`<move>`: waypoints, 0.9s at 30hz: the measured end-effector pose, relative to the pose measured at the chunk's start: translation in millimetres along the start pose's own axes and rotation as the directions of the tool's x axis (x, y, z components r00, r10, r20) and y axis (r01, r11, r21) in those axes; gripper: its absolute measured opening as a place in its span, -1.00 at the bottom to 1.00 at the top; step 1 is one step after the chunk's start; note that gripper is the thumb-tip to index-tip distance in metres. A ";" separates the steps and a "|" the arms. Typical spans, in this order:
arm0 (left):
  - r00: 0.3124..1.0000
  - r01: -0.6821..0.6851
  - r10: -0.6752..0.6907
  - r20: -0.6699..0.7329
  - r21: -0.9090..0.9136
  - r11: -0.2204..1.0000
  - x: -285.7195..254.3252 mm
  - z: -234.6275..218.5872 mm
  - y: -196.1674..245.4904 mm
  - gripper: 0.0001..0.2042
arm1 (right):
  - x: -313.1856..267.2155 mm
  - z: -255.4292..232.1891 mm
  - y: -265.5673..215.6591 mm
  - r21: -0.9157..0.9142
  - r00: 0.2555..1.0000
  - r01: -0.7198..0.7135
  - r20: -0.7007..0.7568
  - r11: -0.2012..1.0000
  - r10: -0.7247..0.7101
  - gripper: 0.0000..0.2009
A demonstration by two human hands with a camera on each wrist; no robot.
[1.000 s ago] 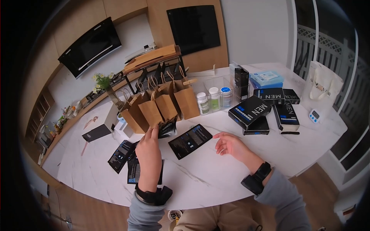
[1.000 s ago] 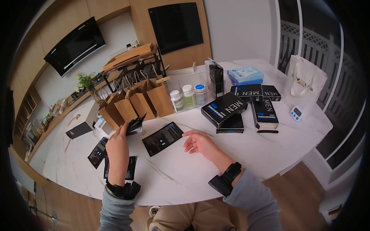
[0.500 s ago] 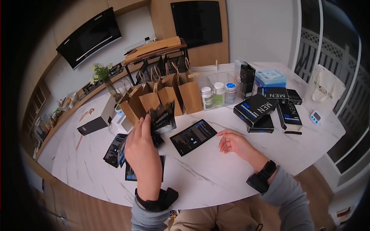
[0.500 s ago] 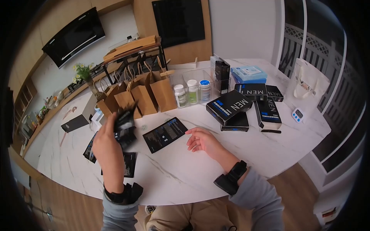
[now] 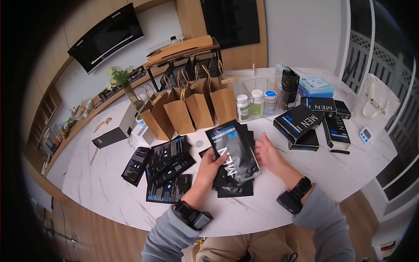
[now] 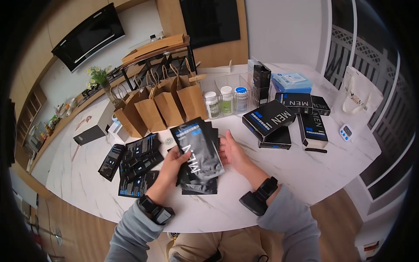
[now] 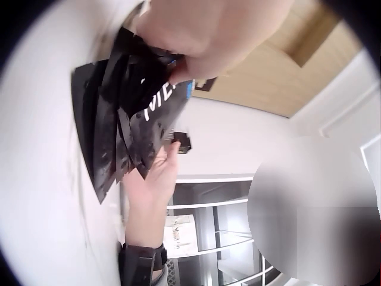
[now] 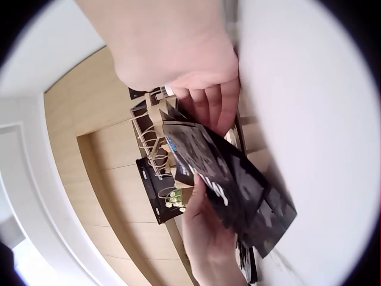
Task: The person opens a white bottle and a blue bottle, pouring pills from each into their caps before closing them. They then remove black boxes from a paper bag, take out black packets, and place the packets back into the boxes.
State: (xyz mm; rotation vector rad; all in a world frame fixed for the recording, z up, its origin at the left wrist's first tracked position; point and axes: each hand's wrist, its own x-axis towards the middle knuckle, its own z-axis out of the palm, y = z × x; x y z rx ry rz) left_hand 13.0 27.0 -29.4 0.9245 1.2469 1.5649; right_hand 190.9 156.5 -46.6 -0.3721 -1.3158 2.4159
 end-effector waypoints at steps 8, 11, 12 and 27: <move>0.999 -0.044 0.046 -0.027 0.086 0.995 -2.7 18.8 -6.6 -0.63 | -4.4 15.0 6.9 -0.282 0.974 0.106 -0.163 0.954 -0.157 -0.65; 1.000 -0.006 0.006 -0.006 0.088 0.996 -0.7 20.5 -7.2 -0.52 | -2.6 16.3 8.1 -0.189 0.955 0.212 -0.167 0.959 -0.245 -0.67; 0.998 -0.051 0.044 0.049 0.156 0.986 -1.7 21.2 -7.7 -0.48 | -2.8 17.9 6.9 -0.177 0.936 0.254 -0.202 0.951 -0.288 -0.69; 0.846 0.166 -0.238 0.477 0.189 0.968 -1.2 -25.6 47.4 -0.61 | -19.5 39.3 -29.6 0.034 0.863 0.162 -0.489 0.986 -0.125 -0.47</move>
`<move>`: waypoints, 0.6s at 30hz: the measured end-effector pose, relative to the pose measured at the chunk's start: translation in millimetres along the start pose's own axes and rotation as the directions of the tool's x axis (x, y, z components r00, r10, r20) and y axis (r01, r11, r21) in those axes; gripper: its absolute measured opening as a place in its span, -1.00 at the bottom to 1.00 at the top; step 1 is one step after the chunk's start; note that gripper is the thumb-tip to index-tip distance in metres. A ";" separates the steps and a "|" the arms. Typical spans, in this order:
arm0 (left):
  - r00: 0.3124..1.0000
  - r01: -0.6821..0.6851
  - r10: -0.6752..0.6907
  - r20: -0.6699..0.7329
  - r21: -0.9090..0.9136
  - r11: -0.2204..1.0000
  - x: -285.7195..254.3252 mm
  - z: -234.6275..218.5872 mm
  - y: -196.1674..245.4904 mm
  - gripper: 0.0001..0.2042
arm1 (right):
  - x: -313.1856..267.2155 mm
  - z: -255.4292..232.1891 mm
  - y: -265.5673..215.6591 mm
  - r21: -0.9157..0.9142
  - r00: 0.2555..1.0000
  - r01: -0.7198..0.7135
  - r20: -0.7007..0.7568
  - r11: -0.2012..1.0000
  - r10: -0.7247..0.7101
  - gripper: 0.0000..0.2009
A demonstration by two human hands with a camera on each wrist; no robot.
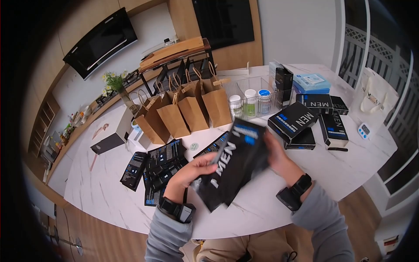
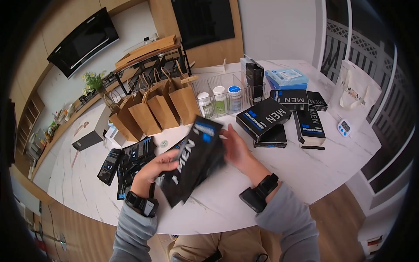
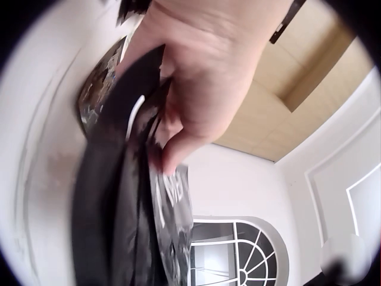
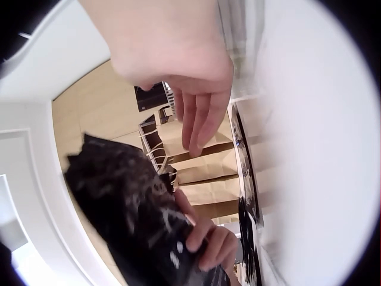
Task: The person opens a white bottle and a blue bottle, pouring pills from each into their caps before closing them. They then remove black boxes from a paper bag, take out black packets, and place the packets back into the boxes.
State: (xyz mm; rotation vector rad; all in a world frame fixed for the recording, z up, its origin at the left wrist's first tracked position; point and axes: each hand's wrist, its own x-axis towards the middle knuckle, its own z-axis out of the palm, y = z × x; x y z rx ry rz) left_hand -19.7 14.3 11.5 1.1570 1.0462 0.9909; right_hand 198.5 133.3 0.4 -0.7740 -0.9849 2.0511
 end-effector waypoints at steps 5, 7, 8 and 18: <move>0.922 0.005 -0.160 0.352 0.403 0.915 0.8 -0.1 -3.3 -0.67 | 9.3 -13.3 6.9 -0.419 0.677 -0.184 0.601 0.889 0.424 -0.44; 0.921 -0.027 -0.171 0.351 0.495 0.869 2.0 4.0 -5.0 -0.70 | -1.0 -6.2 4.9 -0.631 0.607 -0.088 0.579 0.771 0.544 -0.49; 0.922 -0.026 -0.169 0.347 0.494 0.869 3.1 4.9 -7.1 -0.70 | -6.4 -3.2 7.9 -0.731 0.633 -0.002 0.527 0.683 0.566 -0.50; 0.876 -0.229 0.214 -0.432 0.018 0.973 15.2 -9.0 -16.9 -0.60 | 4.7 -12.5 14.6 -0.495 0.824 0.044 0.509 0.868 0.249 -0.66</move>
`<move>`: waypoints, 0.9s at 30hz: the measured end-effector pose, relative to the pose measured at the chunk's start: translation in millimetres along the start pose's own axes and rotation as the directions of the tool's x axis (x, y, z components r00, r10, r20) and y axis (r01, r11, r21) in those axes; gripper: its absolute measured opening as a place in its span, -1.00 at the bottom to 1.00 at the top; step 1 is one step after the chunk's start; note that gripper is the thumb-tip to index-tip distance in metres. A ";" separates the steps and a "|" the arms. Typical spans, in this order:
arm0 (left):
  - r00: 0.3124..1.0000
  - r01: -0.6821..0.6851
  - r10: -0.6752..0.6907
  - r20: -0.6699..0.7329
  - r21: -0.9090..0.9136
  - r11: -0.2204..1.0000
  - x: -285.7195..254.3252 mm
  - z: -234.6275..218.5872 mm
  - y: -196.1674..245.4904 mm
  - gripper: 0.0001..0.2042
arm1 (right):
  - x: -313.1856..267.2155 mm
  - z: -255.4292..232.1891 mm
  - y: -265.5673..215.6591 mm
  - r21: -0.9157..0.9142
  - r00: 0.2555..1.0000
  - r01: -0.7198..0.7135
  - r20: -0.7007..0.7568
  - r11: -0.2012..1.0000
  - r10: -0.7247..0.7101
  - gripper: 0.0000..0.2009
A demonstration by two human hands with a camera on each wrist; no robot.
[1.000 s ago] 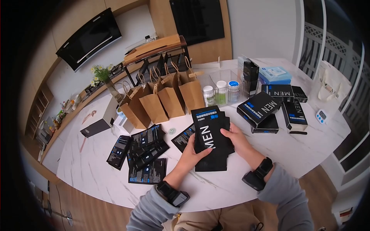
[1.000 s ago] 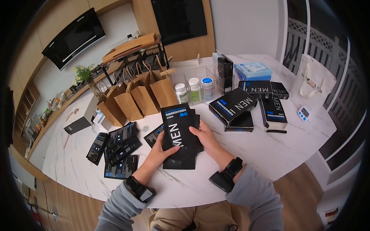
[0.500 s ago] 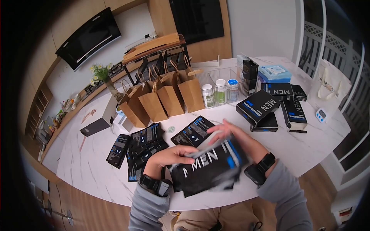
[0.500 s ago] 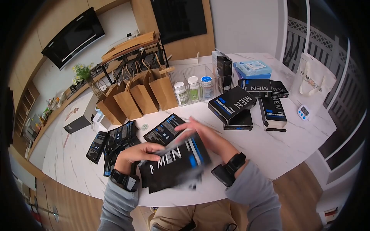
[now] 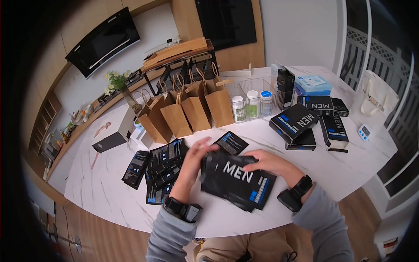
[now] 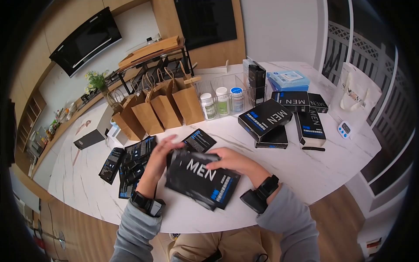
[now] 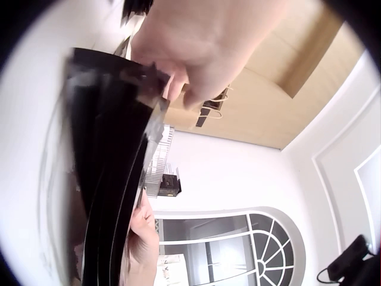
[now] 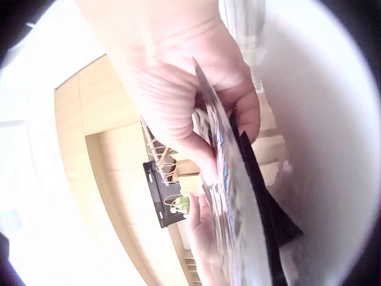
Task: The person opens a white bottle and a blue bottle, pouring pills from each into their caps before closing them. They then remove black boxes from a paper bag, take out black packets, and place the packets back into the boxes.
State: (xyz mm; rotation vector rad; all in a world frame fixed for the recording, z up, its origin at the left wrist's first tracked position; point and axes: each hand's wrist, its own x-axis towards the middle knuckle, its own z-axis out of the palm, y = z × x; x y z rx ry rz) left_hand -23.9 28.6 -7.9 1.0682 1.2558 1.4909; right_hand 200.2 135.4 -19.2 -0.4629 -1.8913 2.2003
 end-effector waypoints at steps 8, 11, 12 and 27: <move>0.995 0.074 -0.076 -0.061 -0.039 0.997 -2.5 10.7 -11.5 -0.50 | 5.0 -8.6 1.6 0.253 0.825 0.360 -0.536 0.898 -0.180 -0.73; 0.999 0.038 -0.041 0.023 0.124 0.992 -8.5 36.4 -26.2 -0.50 | 4.0 -2.8 1.7 0.177 0.873 0.241 -0.468 0.954 -0.134 -0.66; 0.997 -0.020 0.016 -0.073 -0.050 0.999 -6.2 41.8 -37.7 -0.54 | 7.2 -5.3 8.6 0.101 0.891 0.270 -0.404 0.958 -0.208 -0.64; 0.997 -0.071 0.071 -0.043 0.006 0.997 -5.9 35.9 -33.1 -0.68 | 10.8 -5.6 11.5 0.140 0.895 0.266 -0.404 0.954 -0.191 -0.71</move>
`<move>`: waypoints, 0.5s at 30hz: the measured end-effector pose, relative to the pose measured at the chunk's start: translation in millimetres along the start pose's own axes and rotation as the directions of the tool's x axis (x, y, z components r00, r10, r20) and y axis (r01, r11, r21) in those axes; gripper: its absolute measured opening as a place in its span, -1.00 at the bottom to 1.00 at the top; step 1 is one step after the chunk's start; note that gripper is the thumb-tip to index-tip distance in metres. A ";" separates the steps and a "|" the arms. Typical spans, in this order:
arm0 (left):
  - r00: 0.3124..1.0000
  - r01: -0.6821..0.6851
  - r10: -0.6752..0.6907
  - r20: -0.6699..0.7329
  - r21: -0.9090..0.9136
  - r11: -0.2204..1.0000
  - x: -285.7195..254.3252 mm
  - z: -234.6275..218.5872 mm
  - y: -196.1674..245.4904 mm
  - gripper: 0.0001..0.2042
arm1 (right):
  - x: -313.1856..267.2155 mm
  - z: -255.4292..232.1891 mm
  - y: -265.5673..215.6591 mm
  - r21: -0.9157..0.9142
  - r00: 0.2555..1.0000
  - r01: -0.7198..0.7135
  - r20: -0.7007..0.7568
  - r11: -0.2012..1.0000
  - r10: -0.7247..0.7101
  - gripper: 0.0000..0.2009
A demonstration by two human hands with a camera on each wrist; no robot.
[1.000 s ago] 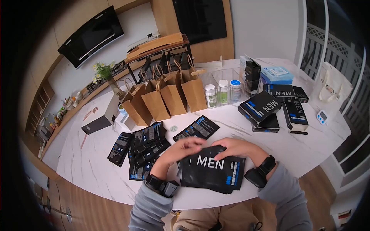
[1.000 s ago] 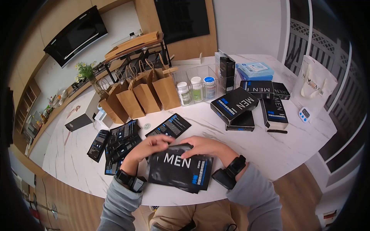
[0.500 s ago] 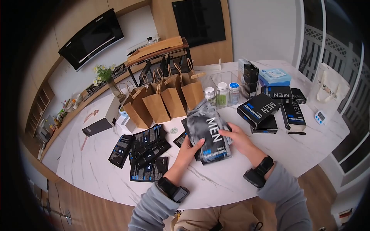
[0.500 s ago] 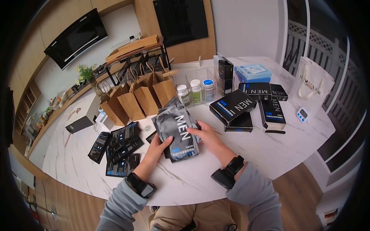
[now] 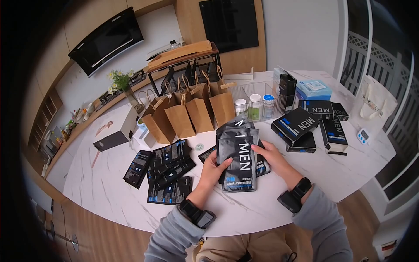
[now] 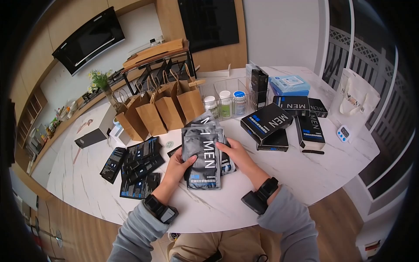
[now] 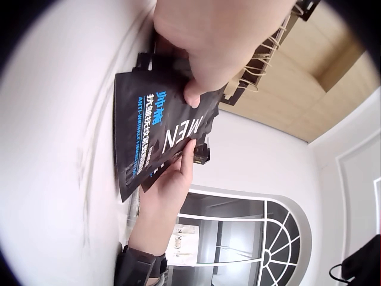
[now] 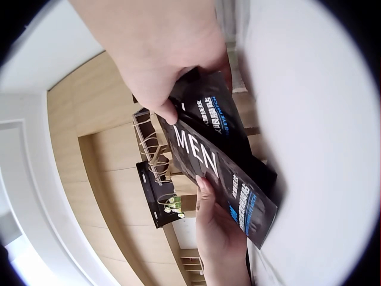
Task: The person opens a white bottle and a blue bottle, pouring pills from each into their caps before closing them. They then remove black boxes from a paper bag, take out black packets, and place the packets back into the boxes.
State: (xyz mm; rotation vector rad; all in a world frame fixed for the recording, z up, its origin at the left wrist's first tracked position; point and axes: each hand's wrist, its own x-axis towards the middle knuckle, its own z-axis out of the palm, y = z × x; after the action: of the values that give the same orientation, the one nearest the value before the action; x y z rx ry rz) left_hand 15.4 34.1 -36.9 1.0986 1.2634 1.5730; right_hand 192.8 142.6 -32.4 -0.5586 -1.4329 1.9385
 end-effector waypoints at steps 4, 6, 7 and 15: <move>0.999 -0.042 0.042 -0.024 0.012 0.999 4.3 -5.1 -8.3 -0.68 | 3.0 -4.0 2.6 -0.012 0.998 0.045 -0.034 0.999 -0.045 -0.77; 0.996 -0.047 0.048 -0.081 0.019 0.999 5.9 -8.4 -12.8 -0.69 | 3.8 -5.2 4.0 -0.001 0.997 0.048 -0.053 0.999 -0.048 -0.78; 0.996 -0.047 0.049 -0.080 0.020 0.999 5.4 -9.0 -12.7 -0.69 | 4.0 -5.9 4.6 0.010 0.996 0.052 -0.072 0.999 -0.051 -0.79; 0.944 -0.121 0.105 -0.312 -0.033 0.992 3.9 -11.4 -2.1 -0.78 | 1.6 -5.9 -0.8 0.073 0.991 0.029 -0.133 0.997 -0.019 -0.79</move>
State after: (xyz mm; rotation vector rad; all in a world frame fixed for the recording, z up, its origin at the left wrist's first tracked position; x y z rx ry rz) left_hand 3.5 35.1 -39.8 0.9296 1.3731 1.9117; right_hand 195.9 147.8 -33.4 -0.6207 -1.2734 1.8913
